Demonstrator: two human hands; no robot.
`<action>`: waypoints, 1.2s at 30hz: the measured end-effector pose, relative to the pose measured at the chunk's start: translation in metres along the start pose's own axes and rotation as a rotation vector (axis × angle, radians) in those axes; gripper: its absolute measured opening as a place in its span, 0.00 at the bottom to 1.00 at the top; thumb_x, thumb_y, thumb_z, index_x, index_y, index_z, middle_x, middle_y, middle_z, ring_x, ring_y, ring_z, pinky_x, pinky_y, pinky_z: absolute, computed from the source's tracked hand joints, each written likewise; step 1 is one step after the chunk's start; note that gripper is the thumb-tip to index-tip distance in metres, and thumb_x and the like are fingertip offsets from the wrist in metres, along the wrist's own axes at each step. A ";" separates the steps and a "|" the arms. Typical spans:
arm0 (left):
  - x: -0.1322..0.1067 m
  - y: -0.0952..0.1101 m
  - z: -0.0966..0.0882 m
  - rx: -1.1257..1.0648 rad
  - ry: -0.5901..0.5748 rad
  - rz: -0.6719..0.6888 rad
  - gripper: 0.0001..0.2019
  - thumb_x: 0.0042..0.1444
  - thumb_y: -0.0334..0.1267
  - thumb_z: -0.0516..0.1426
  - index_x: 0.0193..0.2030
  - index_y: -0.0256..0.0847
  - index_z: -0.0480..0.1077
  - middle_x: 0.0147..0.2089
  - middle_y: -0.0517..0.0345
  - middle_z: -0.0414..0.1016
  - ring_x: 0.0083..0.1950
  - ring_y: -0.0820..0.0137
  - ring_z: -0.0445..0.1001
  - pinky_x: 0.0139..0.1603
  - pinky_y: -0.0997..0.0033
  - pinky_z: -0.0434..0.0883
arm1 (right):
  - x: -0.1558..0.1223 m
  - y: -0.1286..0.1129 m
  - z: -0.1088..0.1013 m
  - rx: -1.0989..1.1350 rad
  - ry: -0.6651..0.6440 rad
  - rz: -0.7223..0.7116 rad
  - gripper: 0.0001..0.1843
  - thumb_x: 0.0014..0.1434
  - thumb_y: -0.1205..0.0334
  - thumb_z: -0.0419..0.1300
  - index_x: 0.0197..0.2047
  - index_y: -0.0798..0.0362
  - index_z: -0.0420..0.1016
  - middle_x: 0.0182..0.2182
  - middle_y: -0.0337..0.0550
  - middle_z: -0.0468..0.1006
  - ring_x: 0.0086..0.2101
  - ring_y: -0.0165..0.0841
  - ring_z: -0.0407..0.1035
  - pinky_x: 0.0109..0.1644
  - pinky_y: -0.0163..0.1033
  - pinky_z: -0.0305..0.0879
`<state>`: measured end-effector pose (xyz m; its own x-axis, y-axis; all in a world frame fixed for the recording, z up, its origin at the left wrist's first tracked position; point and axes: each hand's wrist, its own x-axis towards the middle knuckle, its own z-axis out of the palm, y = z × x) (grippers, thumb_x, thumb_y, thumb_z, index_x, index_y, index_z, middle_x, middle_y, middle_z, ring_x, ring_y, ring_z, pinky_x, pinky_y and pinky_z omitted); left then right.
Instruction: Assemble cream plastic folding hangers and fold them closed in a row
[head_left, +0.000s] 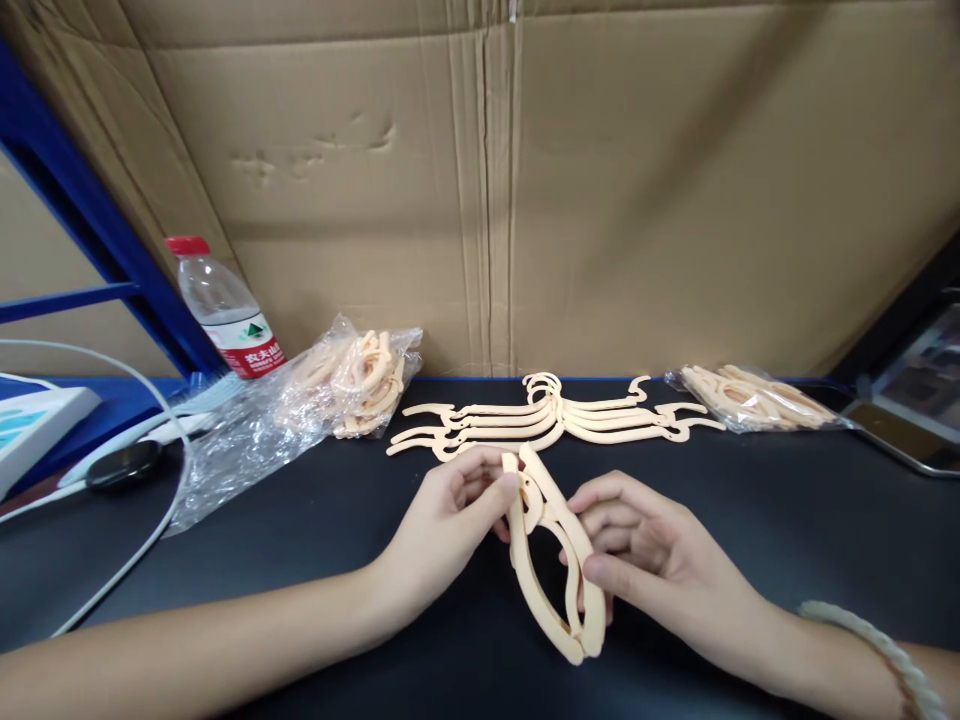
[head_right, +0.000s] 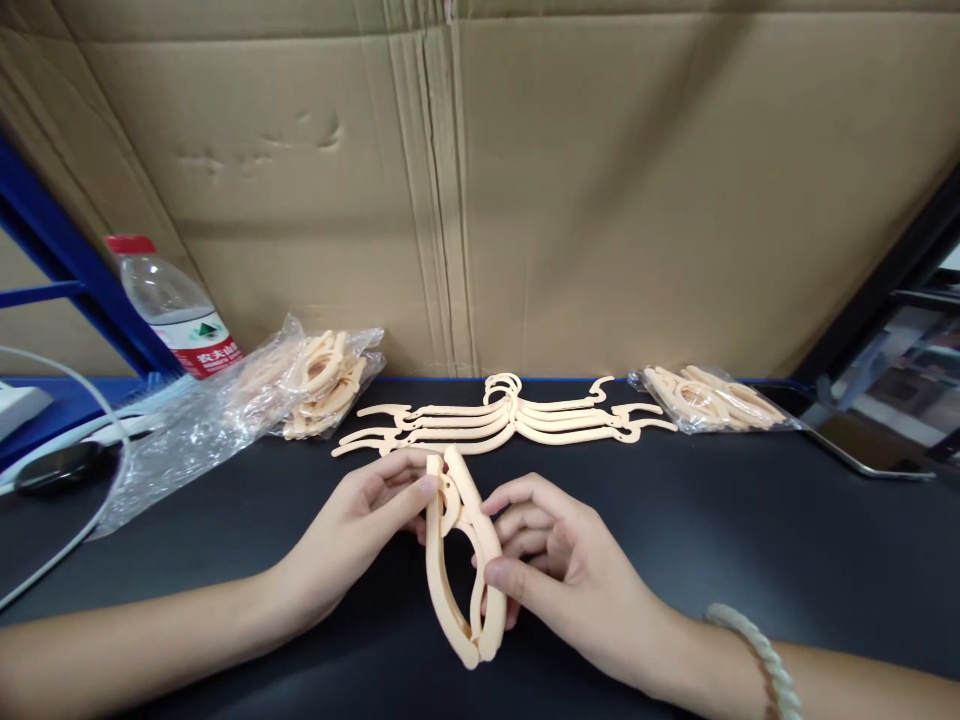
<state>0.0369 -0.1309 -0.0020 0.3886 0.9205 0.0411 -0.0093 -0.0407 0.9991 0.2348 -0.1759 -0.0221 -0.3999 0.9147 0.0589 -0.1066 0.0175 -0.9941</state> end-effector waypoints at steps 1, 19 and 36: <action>0.000 0.001 0.000 -0.005 -0.004 -0.015 0.10 0.57 0.42 0.58 0.38 0.36 0.67 0.32 0.58 0.73 0.30 0.74 0.71 0.29 0.75 0.70 | 0.000 -0.001 0.000 -0.016 0.003 0.001 0.15 0.57 0.58 0.64 0.44 0.51 0.66 0.31 0.39 0.75 0.29 0.32 0.74 0.31 0.37 0.72; 0.015 -0.020 -0.012 0.330 0.004 0.129 0.16 0.55 0.38 0.58 0.50 0.39 0.69 0.57 0.47 0.65 0.35 0.71 0.76 0.28 0.70 0.78 | 0.002 0.007 -0.010 -0.789 0.010 -0.175 0.17 0.64 0.62 0.56 0.56 0.44 0.64 0.38 0.38 0.71 0.40 0.31 0.67 0.46 0.39 0.66; -0.006 -0.009 -0.021 1.063 -0.380 0.666 0.26 0.53 0.40 0.58 0.58 0.30 0.64 0.56 0.40 0.70 0.62 0.56 0.63 0.62 0.57 0.65 | 0.001 0.002 -0.024 -1.026 -0.067 -0.385 0.17 0.63 0.70 0.51 0.53 0.48 0.68 0.47 0.45 0.70 0.49 0.36 0.63 0.54 0.45 0.64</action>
<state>0.0156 -0.1280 -0.0110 0.8269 0.4457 0.3429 0.3597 -0.8879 0.2867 0.2556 -0.1651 -0.0267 -0.5541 0.7527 0.3557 0.5609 0.6533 -0.5085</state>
